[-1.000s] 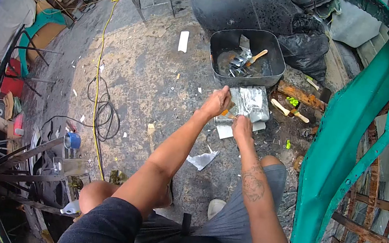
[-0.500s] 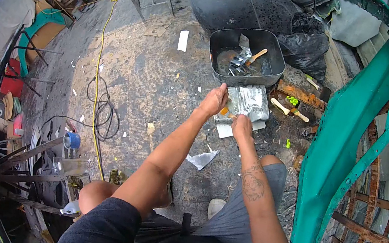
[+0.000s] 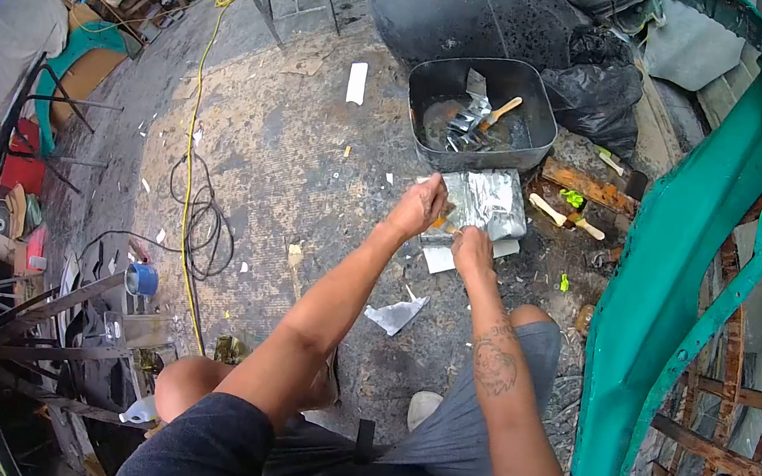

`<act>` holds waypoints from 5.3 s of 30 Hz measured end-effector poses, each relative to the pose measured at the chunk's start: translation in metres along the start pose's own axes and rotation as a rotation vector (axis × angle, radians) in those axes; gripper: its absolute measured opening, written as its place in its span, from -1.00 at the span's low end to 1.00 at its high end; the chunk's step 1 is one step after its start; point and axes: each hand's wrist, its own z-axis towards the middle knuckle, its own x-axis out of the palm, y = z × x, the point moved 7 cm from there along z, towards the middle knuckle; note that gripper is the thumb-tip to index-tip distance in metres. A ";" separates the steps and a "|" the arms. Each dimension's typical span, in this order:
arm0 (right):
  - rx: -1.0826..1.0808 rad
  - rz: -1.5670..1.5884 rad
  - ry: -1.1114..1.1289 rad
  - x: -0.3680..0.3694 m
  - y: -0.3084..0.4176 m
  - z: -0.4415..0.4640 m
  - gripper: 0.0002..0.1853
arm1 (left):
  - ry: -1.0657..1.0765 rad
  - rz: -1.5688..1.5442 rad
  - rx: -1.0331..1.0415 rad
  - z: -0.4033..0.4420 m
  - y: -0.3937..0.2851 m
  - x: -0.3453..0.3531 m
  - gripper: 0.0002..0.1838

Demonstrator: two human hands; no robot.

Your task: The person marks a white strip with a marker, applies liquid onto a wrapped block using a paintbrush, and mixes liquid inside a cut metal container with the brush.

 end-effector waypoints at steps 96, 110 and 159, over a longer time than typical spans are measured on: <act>0.008 -0.019 0.063 0.001 0.009 0.001 -0.75 | -0.031 -0.002 -0.019 -0.018 -0.012 -0.008 -0.90; 0.030 -0.039 0.091 -0.002 0.010 -0.001 -0.73 | 0.074 -0.058 -0.005 -0.017 -0.018 0.000 -0.91; 0.027 -0.046 0.090 -0.003 0.016 -0.005 -0.81 | 0.019 -0.016 -0.071 -0.031 -0.011 -0.004 -0.92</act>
